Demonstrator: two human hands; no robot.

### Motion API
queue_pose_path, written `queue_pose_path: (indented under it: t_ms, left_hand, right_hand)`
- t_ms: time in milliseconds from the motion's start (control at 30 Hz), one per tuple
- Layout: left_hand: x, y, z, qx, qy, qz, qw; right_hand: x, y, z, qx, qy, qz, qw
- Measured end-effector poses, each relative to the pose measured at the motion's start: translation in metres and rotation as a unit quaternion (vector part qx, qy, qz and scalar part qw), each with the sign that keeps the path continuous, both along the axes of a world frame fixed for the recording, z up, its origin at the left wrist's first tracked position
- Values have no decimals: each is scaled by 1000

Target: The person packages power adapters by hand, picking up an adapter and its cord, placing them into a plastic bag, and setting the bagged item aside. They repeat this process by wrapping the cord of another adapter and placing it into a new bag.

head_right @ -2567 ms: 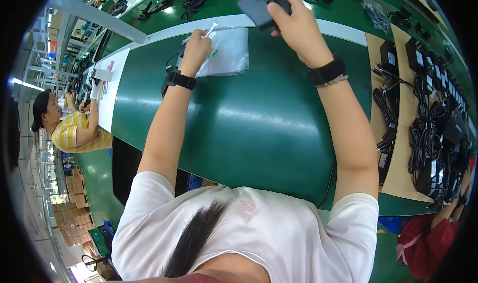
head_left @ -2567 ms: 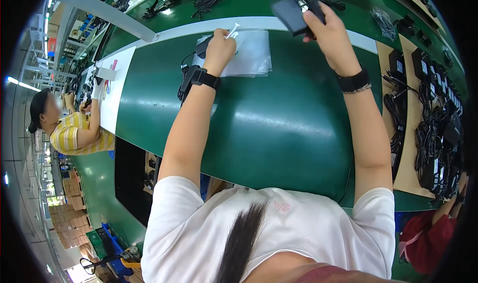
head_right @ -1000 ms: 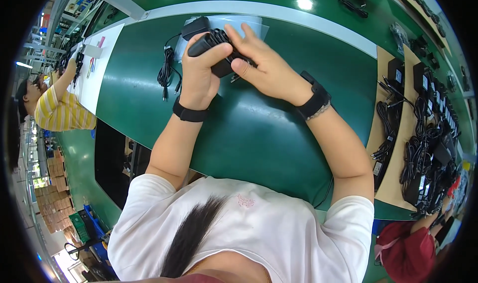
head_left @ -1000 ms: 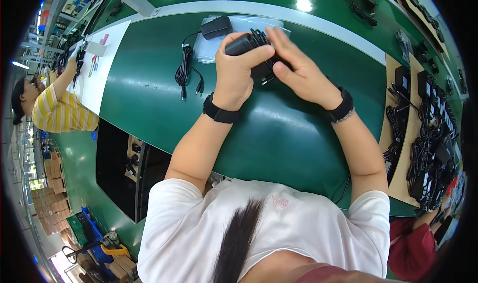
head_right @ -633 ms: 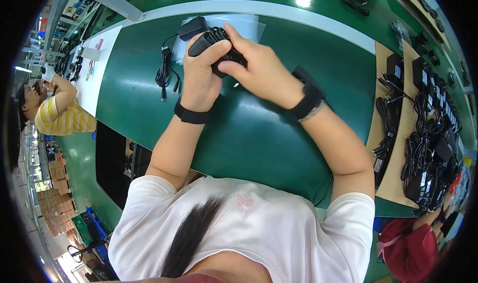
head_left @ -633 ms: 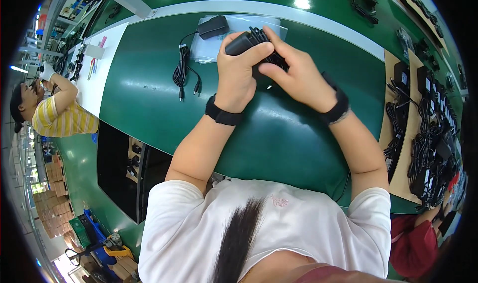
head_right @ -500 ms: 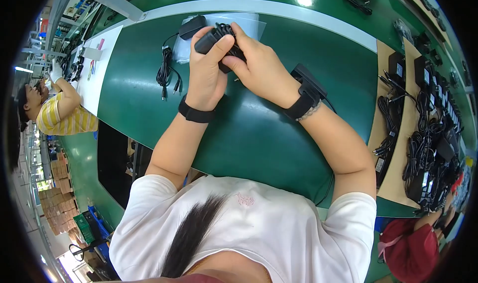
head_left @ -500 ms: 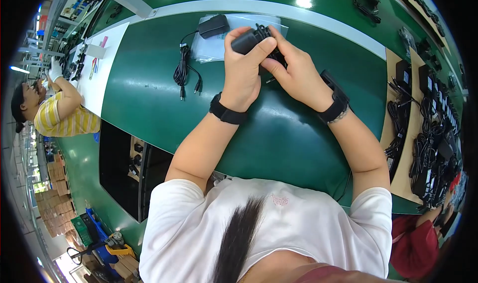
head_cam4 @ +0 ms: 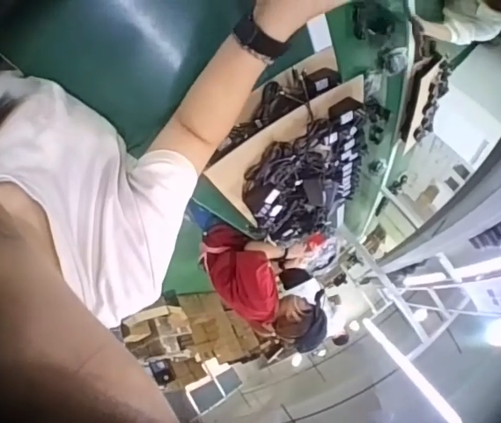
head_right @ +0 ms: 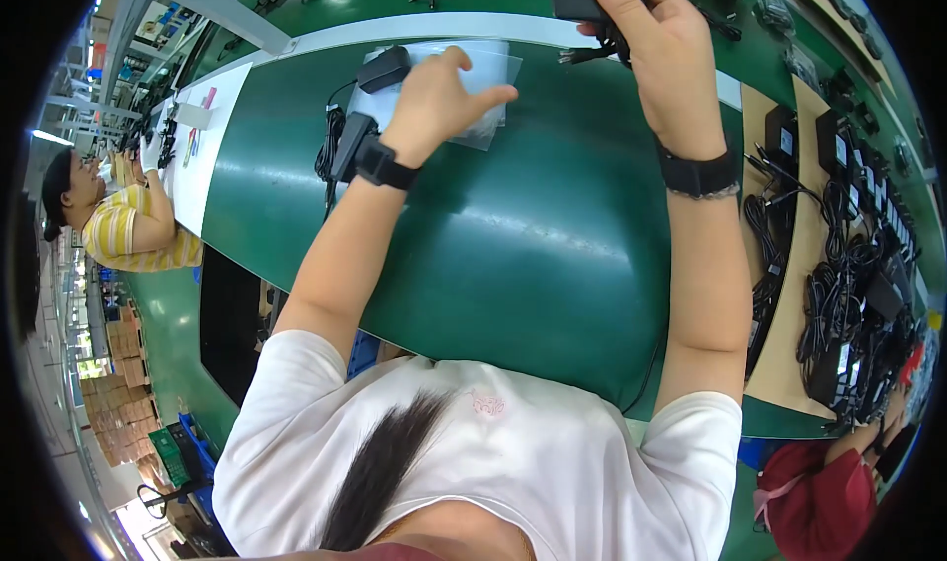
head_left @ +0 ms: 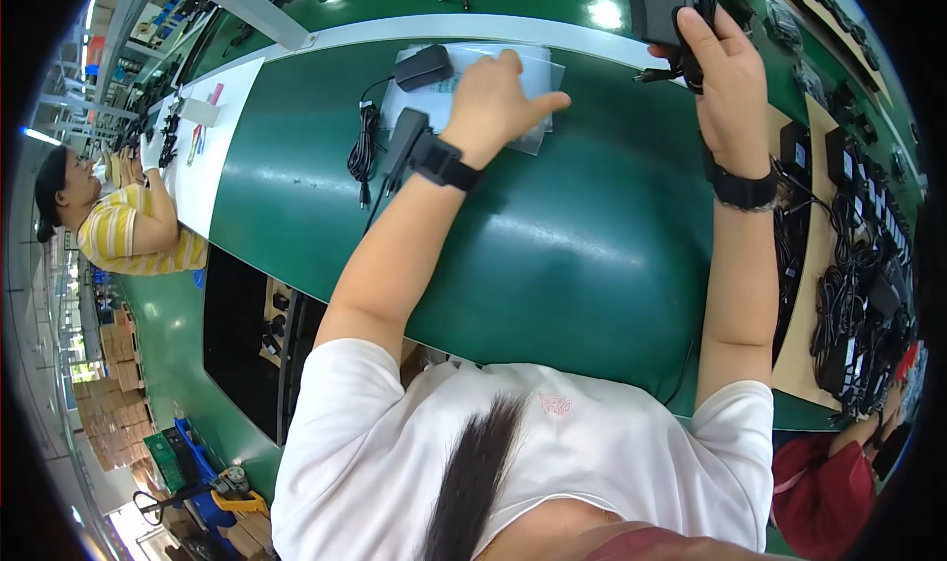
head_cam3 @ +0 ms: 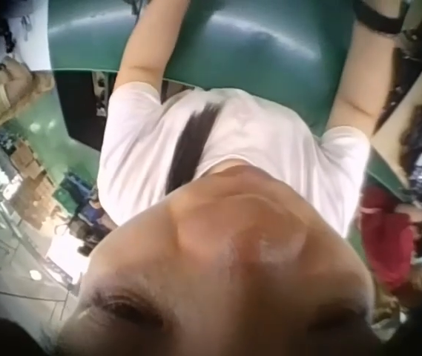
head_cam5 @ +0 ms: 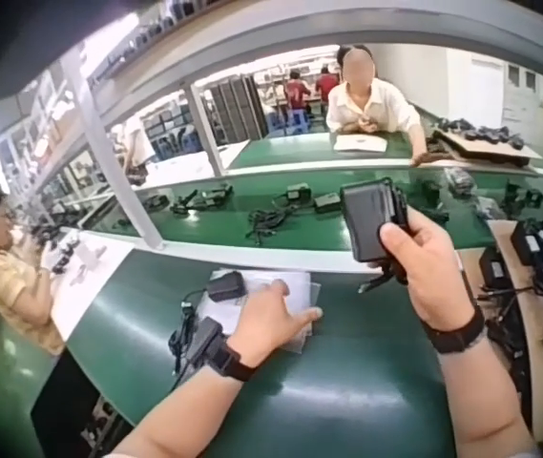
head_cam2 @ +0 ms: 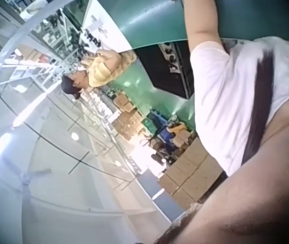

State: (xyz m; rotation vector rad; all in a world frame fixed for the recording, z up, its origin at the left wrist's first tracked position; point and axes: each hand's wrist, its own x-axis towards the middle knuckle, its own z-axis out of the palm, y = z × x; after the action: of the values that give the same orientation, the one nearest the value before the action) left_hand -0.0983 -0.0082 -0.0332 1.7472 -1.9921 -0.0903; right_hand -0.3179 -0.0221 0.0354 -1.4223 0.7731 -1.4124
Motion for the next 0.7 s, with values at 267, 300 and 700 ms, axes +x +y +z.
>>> queue_pose_path:
  t_ms: [267, 300, 700]
  left_hand:
    - [9, -38, -20, 125, -70, -43, 989]
    - [6, -38, -17, 125, -73, -46, 988]
    - [80, -25, -17, -85, 290, 172, 938]
  right_hand:
    - [5, 11, 22, -40, -64, 34, 997]
    - [2, 10, 22, -44, -59, 31, 997]
    - [-4, 1, 8, -29, -27, 28, 999]
